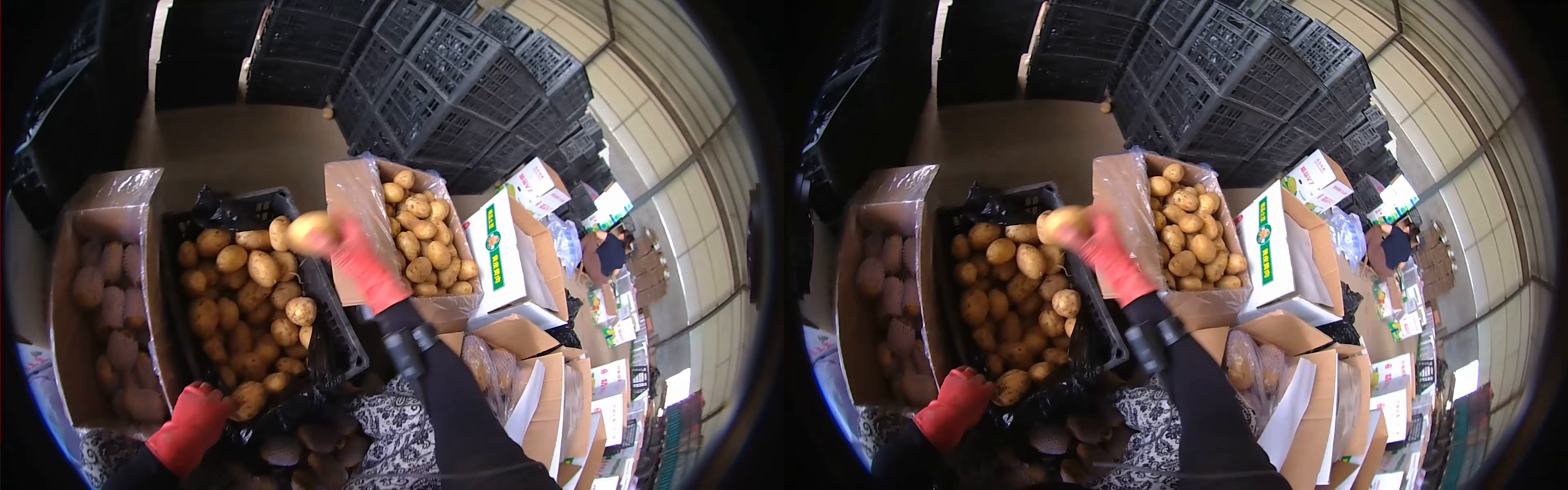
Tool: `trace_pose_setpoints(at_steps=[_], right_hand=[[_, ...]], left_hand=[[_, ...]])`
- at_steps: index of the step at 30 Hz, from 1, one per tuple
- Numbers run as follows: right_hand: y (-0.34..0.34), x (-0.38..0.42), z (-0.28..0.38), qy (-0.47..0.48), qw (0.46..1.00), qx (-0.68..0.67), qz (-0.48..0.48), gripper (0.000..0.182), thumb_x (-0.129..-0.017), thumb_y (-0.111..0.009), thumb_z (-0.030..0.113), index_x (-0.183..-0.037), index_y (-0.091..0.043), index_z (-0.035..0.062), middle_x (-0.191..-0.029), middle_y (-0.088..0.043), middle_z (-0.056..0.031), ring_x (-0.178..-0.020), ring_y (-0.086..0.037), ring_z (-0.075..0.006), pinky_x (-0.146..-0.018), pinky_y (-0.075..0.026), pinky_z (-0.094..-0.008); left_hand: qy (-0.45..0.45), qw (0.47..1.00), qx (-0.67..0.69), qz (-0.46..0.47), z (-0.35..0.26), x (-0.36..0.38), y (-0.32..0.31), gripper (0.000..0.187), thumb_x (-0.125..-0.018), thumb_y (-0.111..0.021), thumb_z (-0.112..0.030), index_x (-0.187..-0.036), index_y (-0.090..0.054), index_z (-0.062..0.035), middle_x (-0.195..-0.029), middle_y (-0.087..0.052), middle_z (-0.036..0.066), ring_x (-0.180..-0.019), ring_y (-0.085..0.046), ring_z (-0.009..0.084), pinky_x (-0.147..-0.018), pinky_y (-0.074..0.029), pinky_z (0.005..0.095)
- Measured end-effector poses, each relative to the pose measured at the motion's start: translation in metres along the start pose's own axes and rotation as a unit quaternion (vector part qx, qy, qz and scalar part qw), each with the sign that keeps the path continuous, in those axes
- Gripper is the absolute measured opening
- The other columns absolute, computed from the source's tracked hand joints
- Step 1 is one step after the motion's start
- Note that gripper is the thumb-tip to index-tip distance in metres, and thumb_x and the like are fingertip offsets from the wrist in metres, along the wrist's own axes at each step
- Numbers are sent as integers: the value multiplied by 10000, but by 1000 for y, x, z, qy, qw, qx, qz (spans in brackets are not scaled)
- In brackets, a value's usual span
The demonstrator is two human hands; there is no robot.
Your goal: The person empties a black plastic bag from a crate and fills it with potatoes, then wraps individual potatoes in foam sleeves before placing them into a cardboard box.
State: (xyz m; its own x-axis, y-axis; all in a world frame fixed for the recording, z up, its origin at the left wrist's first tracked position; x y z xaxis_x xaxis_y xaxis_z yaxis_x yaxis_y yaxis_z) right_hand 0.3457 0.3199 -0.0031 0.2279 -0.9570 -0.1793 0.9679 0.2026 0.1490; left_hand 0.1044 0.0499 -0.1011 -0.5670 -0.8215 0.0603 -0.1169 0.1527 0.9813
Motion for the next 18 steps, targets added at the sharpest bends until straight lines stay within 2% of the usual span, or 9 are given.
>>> trace_pose_setpoints(at_steps=[2,4,7,8,11,13,14,16,18], right_hand=[[81,-22,42,71,974,171,-131,497,-758,-844,402,-993,-667,1,-1118,-546,-111,-1040,-558,-213,-882,-485,-391],[186,-48,25,79,858,429,-271,563,-746,-841,465,-1005,-713,-18,-1193,-495,-165,-1127,-526,-319,-984,-431,-438],[306,-36,-32,-19,758,649,-59,436,-933,-561,186,-1359,-530,98,-1210,-588,-257,-1115,-596,-374,-1012,-449,-453],[329,-25,-50,-39,737,672,62,484,-995,-468,94,-1477,-470,137,-1215,-619,-287,-1110,-619,-393,-1021,-455,-458],[379,-18,-105,-251,835,456,-182,586,-980,-565,320,-1498,-411,93,-1359,-563,-265,-1258,-550,-402,-1053,-443,-440],[371,-26,-106,-134,849,446,-248,597,-937,-603,426,-1403,-494,70,-1316,-586,-275,-1229,-567,-403,-1036,-450,-452],[369,-27,-102,-73,849,440,-284,615,-916,-622,480,-1356,-536,59,-1295,-597,-280,-1215,-576,-403,-1028,-454,-458],[338,-41,-97,-107,806,565,-137,650,-918,-633,483,-1384,-515,45,-1278,-608,-268,-1227,-559,-412,-1031,-445,-459],[315,-41,-84,-128,763,632,-55,675,-912,-642,495,-1388,-512,34,-1252,-622,-264,-1231,-553,-417,-1034,-441,-457]], left_hand=[[2,1000,13,23,-1,2,3,74,-704,-642,-176,-756,-694,-171,-714,-646,29,-796,-662,268,-711,-525,408],[7,998,37,53,0,3,3,82,-699,-641,-168,-764,-692,-169,-716,-650,28,-806,-667,269,-710,-532,413],[27,997,47,50,0,-2,7,81,-720,-638,-177,-782,-682,-147,-806,-668,57,-801,-667,279,-696,-534,419],[43,997,44,55,-1,-2,10,83,-727,-638,-183,-784,-679,-140,-838,-673,66,-798,-666,280,-690,-533,421],[74,994,67,-34,-2,-18,32,162,-752,-639,-223,-839,-698,-99,-983,-676,105,-959,-652,297,-868,-517,436],[20,993,-23,-118,-4,-19,32,203,-761,-637,-237,-872,-709,-83,-1029,-673,115,-1056,-630,308,-976,-482,448],[15,998,-38,-46,-5,-13,23,207,-763,-636,-236,-880,-714,-84,-1030,-675,118,-1093,-614,316,-1013,-455,451],[-2,993,-67,93,-3,3,8,216,-766,-632,-233,-895,-725,-85,-1033,-680,125,-1166,-581,331,-1088,-403,458],[-23,993,-29,110,-2,0,7,156,-763,-634,-221,-841,-715,-112,-933,-693,92,-1023,-653,280,-956,-473,422]])
Point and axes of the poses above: each hand's wrist, its own x-axis away from the middle knuckle, its own y-axis out of the back of the hand, z = x × y, the point moved 5 cm from there along -x, towards the middle knuckle
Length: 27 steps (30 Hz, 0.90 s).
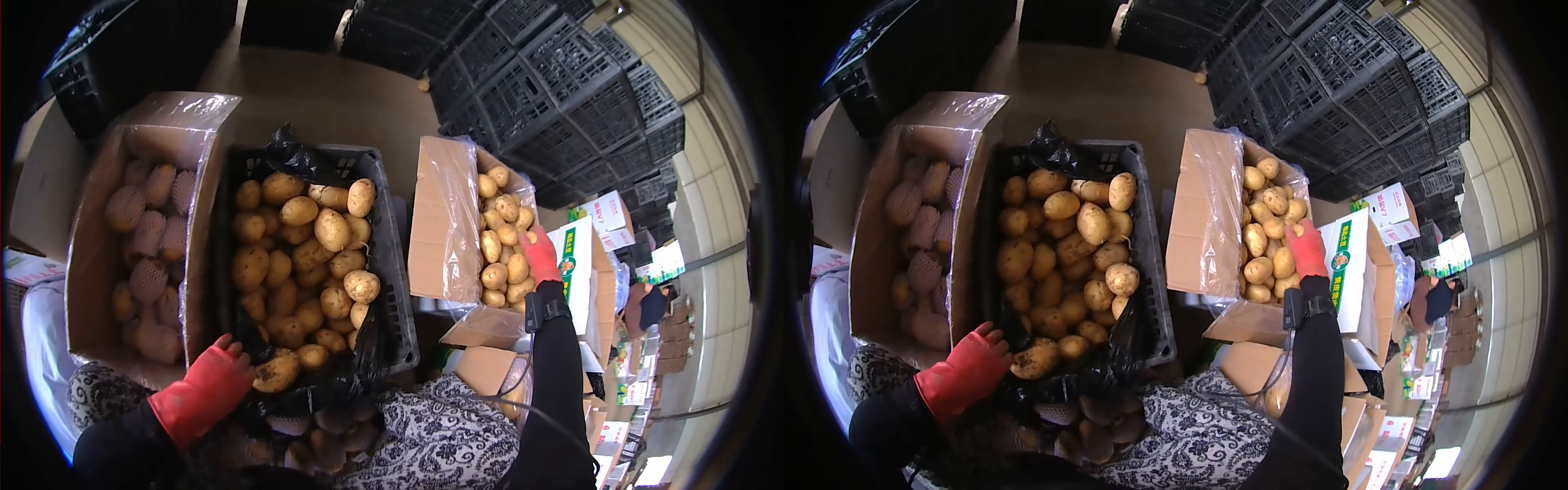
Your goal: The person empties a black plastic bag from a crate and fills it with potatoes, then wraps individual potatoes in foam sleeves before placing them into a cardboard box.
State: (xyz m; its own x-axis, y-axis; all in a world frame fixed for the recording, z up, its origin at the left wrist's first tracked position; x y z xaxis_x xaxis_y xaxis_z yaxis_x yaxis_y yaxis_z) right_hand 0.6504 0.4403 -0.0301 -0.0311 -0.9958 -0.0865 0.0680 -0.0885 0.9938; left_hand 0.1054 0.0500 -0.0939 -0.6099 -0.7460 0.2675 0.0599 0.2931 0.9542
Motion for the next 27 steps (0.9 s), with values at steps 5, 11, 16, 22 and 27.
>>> trace_pose_setpoints(at_steps=[5,11,16,22,27], right_hand=[[15,48,82,139,959,189,-157,561,-890,-675,409,-1299,-598,33,-1276,-620,-242,-1218,-572,-381,-1050,-438,-464],[-49,219,331,378,824,-345,243,408,-866,-615,96,-1264,-620,9,-1204,-670,-195,-1095,-653,-351,-979,-509,-415],[-218,261,351,528,787,290,133,464,-905,-551,207,-1366,-580,155,-1378,-569,-120,-1278,-524,-343,-1135,-337,-503],[-167,240,382,403,832,36,379,445,-801,-687,302,-1190,-673,86,-1217,-672,-150,-1100,-650,-294,-908,-513,-423],[-148,273,416,392,823,-102,398,428,-780,-688,348,-1078,-714,42,-1087,-713,-180,-1030,-681,-333,-851,-545,-418]], left_hand=[[24,996,24,81,-8,19,14,185,-649,-761,-177,-805,-687,-113,-839,-679,50,-855,-702,233,-749,-515,372],[60,978,-8,198,-4,31,25,377,-485,-875,-155,-826,-721,-109,-844,-681,58,-852,-709,231,-701,-513,348],[41,985,-42,162,-8,31,10,256,-592,-805,-177,-834,-741,-120,-861,-697,52,-859,-707,229,-688,-489,342],[42,991,-7,130,1,32,0,178,-645,-752,-155,-823,-753,-142,-832,-710,29,-850,-710,226,-695,-459,347],[13,983,16,183,2,28,12,191,-665,-778,-166,-852,-762,-130,-835,-719,33,-871,-720,215,-706,-468,338]])
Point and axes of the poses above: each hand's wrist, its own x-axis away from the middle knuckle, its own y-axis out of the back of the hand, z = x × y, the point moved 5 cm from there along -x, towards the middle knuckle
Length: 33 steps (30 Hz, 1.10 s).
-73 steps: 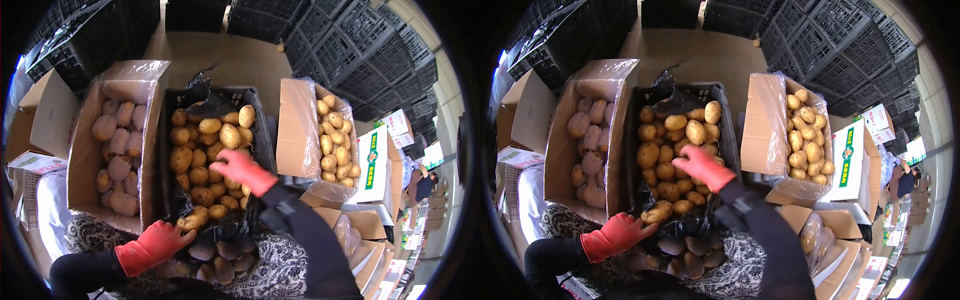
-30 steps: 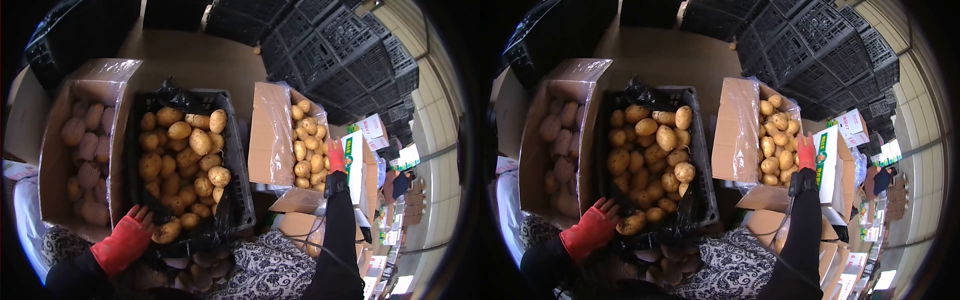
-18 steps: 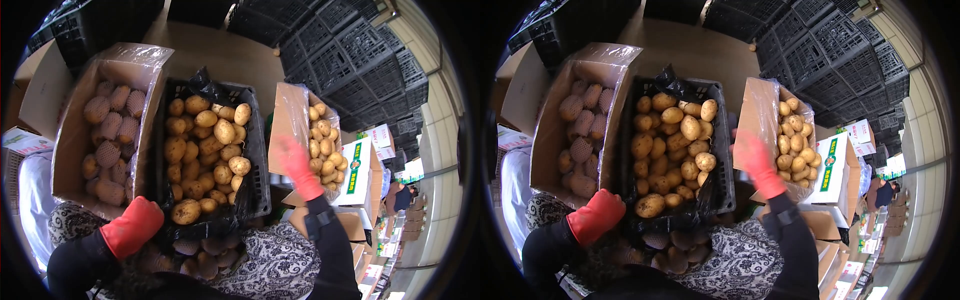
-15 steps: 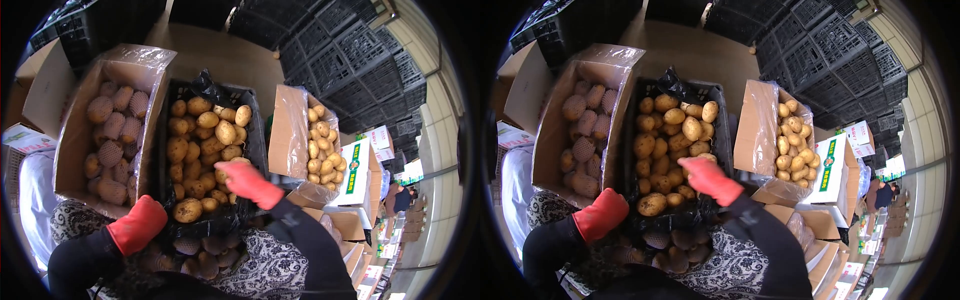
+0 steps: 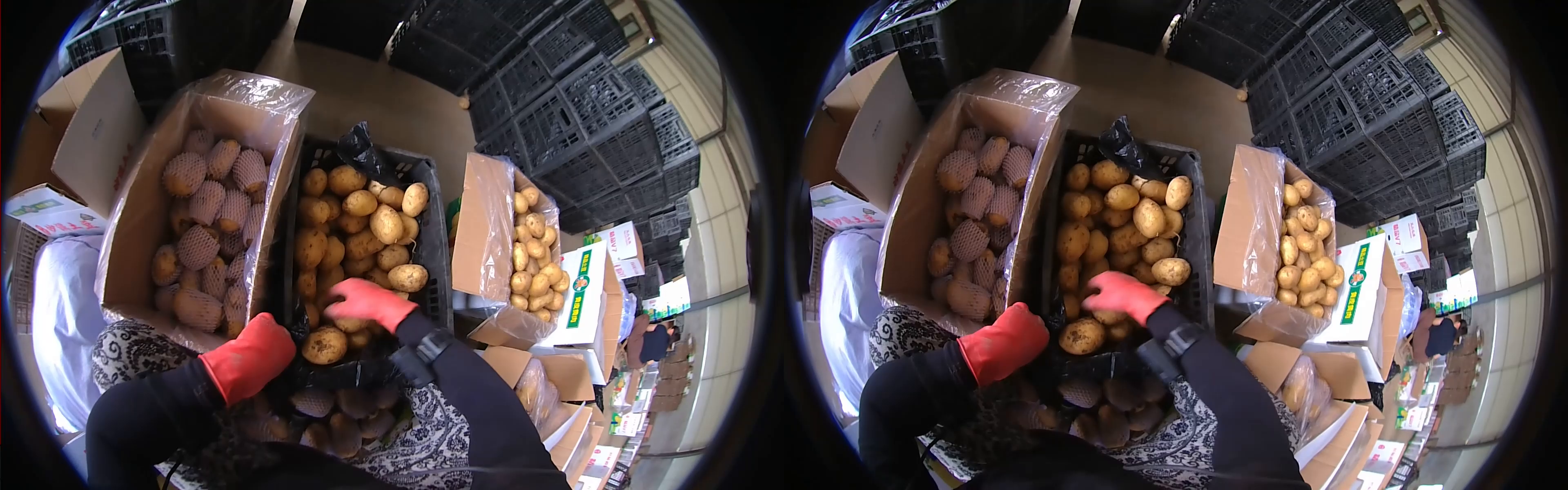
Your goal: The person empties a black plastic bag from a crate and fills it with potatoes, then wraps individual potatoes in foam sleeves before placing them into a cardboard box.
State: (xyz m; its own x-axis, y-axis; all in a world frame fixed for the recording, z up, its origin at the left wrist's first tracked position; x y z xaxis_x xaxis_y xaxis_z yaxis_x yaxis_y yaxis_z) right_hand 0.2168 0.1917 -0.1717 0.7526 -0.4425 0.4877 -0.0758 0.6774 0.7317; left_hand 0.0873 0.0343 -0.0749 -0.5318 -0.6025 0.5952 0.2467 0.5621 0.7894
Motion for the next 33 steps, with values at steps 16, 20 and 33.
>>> trace_pose_setpoints(at_steps=[16,20,33], right_hand=[[-7,-23,44,28,991,127,37,442,-783,-700,397,-962,-721,-7,-978,-719,-211,-887,-685,-404,-792,-541,-474],[-8,-12,-4,18,990,-111,84,530,-753,-713,430,-1051,-692,-8,-1089,-685,-243,-1057,-645,-401,-894,-520,-463],[48,34,-27,13,965,-257,-52,592,-799,-776,353,-1225,-603,-20,-1119,-682,-180,-1058,-648,-294,-930,-501,-392]], left_hand=[[28,997,68,-6,12,-6,-12,227,-649,-819,-119,-869,-763,-127,-897,-746,46,-892,-734,238,-708,-518,367],[9,996,87,28,12,1,0,265,-626,-828,-109,-883,-760,-103,-860,-740,47,-879,-735,250,-697,-523,379],[26,992,51,-115,16,-8,-27,91,-805,-626,-170,-858,-679,-119,-793,-697,73,-773,-708,279,-659,-503,416]])
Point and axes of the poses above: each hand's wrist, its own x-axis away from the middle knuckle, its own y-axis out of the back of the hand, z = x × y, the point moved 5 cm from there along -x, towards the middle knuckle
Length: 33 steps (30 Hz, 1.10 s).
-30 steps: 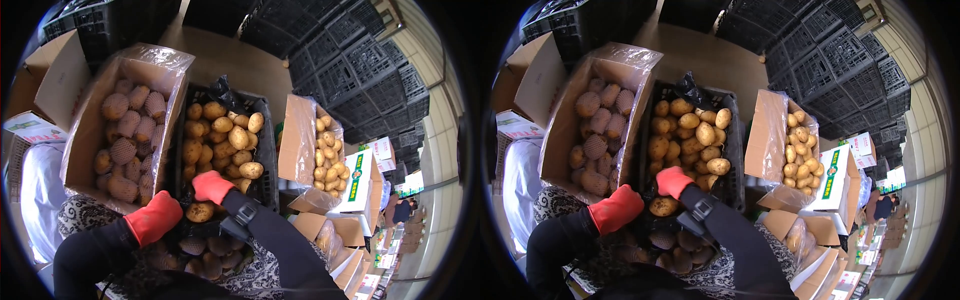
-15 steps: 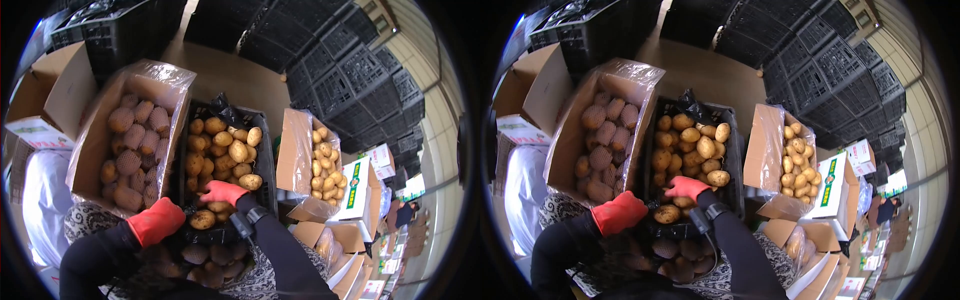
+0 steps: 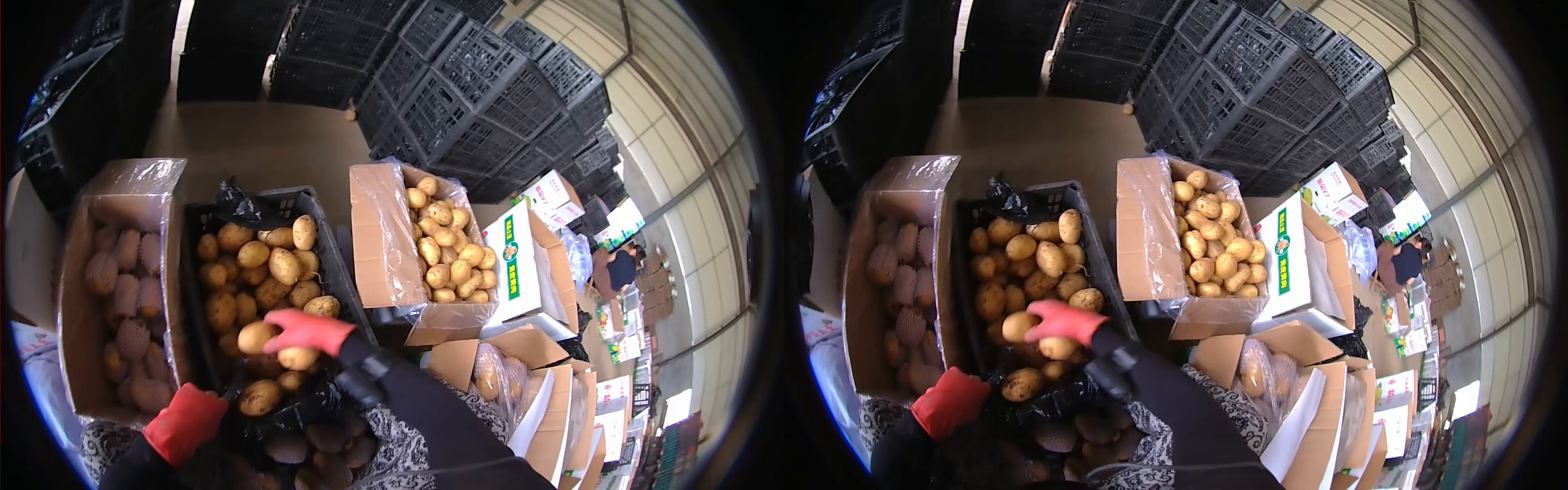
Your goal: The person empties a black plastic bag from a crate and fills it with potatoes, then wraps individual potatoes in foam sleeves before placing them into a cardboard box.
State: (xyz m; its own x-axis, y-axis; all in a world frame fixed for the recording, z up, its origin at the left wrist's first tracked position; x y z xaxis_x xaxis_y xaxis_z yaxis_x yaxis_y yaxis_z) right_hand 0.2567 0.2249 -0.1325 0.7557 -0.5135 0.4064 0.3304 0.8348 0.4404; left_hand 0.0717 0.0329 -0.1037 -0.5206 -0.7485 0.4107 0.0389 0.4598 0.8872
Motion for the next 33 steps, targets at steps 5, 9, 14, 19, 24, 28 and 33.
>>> trace_pose_setpoints(at_steps=[5,9,14,19,24,28,33], right_hand=[[202,89,-2,24,915,-257,-311,425,-932,-715,298,-1253,-596,45,-1105,-665,-59,-994,-646,-135,-864,-531,-306],[344,144,-71,-51,783,171,-596,463,-877,-736,321,-1227,-591,56,-1091,-690,-128,-963,-672,-261,-840,-531,-397],[362,117,-123,-262,707,486,-443,496,-836,-721,368,-1212,-615,63,-1155,-669,-196,-1064,-641,-383,-915,-508,-497],[181,-18,8,181,876,237,-378,398,-837,-692,163,-1219,-643,62,-1126,-651,-196,-1172,-593,-341,-1011,-484,-434],[47,-121,17,133,858,450,-208,654,-738,-761,115,-1335,-495,118,-1274,-525,-188,-1214,-530,-386,-1023,-480,-475],[43,-137,32,71,885,419,-189,504,-734,-769,245,-1157,-535,104,-1172,-546,-160,-1064,-624,-347,-779,-561,-481],[-21,-152,34,114,795,584,-114,607,-788,-650,84,-1372,-539,208,-1343,-529,-172,-1004,-658,-320,-640,-599,-447]], left_hand=[[-18,1000,14,22,-1,-4,5,56,-785,-643,-163,-823,-664,-127,-772,-674,80,-759,-695,280,-654,-496,414],[-6,998,35,57,-3,-3,18,127,-776,-674,-159,-892,-669,-108,-859,-690,98,-818,-705,285,-695,-519,420],[-4,994,55,96,-6,-5,30,260,-725,-765,-172,-946,-662,-80,-905,-696,105,-860,-710,295,-720,-532,402],[-18,990,47,132,-9,-4,41,274,-714,-782,-161,-944,-660,-77,-912,-697,112,-862,-712,293,-736,-535,392],[-18,994,64,92,-6,3,30,286,-703,-788,-150,-953,-669,-79,-938,-708,113,-890,-719,281,-739,-537,388],[-19,991,71,111,-6,-2,24,335,-648,-825,-149,-944,-687,-79,-937,-717,105,-885,-723,277,-726,-533,381],[-43,982,61,173,-12,-1,37,415,-547,-882,-144,-922,-715,-79,-920,-730,95,-880,-727,267,-719,-530,372]])
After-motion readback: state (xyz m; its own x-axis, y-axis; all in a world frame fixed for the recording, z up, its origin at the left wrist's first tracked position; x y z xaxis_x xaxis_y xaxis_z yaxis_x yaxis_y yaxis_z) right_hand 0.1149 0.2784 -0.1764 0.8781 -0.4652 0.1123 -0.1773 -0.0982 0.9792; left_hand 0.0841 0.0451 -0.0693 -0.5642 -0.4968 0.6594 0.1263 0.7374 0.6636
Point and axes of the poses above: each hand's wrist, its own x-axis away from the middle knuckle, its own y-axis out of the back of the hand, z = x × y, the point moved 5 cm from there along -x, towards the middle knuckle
